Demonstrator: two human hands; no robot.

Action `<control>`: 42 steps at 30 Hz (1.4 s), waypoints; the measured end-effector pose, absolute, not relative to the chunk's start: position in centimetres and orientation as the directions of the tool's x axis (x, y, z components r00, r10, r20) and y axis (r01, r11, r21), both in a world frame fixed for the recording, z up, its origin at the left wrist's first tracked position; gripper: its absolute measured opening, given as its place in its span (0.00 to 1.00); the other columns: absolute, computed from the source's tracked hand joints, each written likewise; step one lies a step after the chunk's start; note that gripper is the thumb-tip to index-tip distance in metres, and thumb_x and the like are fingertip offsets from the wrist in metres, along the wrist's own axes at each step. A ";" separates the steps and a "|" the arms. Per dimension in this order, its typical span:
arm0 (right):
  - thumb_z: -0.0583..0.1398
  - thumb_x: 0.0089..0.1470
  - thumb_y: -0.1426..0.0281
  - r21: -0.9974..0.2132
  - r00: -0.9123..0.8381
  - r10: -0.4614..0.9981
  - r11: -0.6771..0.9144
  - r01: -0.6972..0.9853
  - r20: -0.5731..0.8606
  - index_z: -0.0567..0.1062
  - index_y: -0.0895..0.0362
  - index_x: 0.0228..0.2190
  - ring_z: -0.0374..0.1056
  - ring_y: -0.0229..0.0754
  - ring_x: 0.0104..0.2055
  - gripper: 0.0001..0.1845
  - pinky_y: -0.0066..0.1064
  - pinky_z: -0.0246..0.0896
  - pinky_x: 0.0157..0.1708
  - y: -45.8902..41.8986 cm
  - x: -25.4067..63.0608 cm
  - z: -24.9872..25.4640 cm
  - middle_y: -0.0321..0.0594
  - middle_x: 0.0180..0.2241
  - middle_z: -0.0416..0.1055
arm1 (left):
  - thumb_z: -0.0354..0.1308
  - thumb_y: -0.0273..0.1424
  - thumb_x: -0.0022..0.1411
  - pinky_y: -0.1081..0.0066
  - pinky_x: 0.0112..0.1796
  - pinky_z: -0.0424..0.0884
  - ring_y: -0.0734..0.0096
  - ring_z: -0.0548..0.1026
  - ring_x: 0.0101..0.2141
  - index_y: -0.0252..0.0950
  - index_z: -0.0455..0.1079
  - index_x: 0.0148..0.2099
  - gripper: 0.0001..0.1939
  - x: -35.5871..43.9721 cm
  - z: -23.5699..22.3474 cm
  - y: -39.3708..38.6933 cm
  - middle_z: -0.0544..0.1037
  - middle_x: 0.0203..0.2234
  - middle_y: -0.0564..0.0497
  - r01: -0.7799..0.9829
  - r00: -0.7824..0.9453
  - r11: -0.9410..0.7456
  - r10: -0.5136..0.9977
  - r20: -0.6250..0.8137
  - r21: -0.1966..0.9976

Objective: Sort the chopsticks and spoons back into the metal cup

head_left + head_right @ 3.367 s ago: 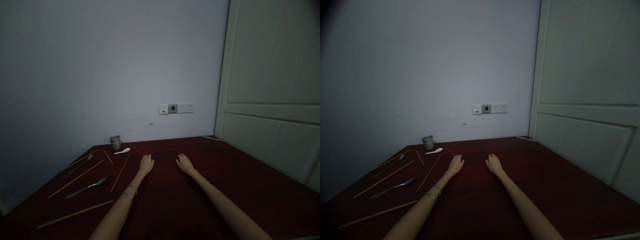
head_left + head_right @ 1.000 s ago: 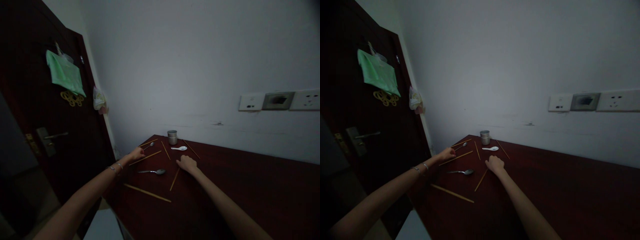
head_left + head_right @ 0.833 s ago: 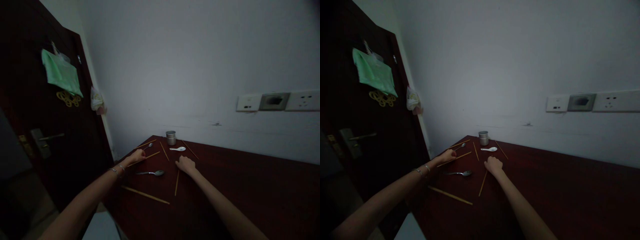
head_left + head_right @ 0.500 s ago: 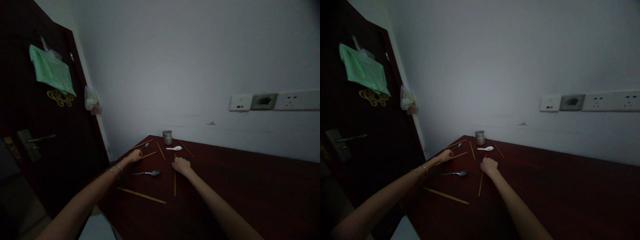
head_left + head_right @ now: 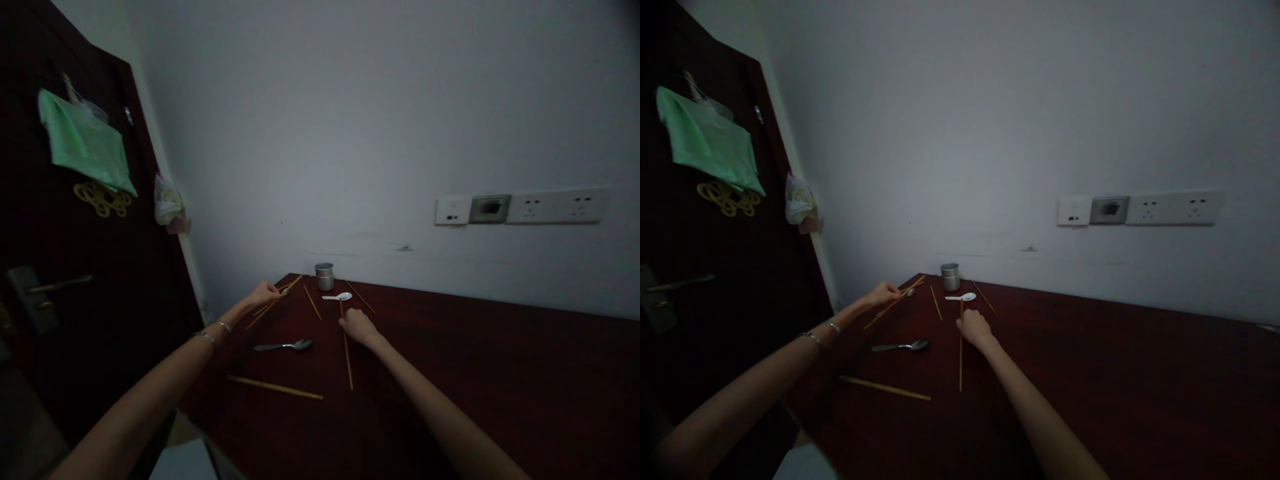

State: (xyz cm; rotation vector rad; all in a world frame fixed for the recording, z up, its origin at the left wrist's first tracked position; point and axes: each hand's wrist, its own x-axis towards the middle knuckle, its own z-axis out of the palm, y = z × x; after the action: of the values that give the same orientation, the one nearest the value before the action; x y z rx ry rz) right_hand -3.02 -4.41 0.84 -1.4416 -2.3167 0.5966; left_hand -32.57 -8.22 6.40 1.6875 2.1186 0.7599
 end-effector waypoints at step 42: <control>0.59 0.49 0.65 -0.983 -0.072 0.994 -0.066 0.174 -0.079 0.68 0.61 0.22 0.63 0.30 0.13 0.12 0.16 0.55 0.10 -6.0 14.9 0.6 0.34 0.13 0.67 | 0.65 0.24 0.42 0.69 0.35 0.70 0.68 0.75 0.29 0.28 0.70 0.29 0.09 0.7 -0.7 -6.3 0.76 0.27 0.44 -0.171 0.341 0.222 0.927 -0.154 0.960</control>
State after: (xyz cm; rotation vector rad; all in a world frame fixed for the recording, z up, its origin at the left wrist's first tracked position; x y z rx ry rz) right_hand 14.89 -6.04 0.56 -1.3532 -1.3598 1.2357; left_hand 0.66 -6.31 -0.67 1.0594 0.9069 0.9231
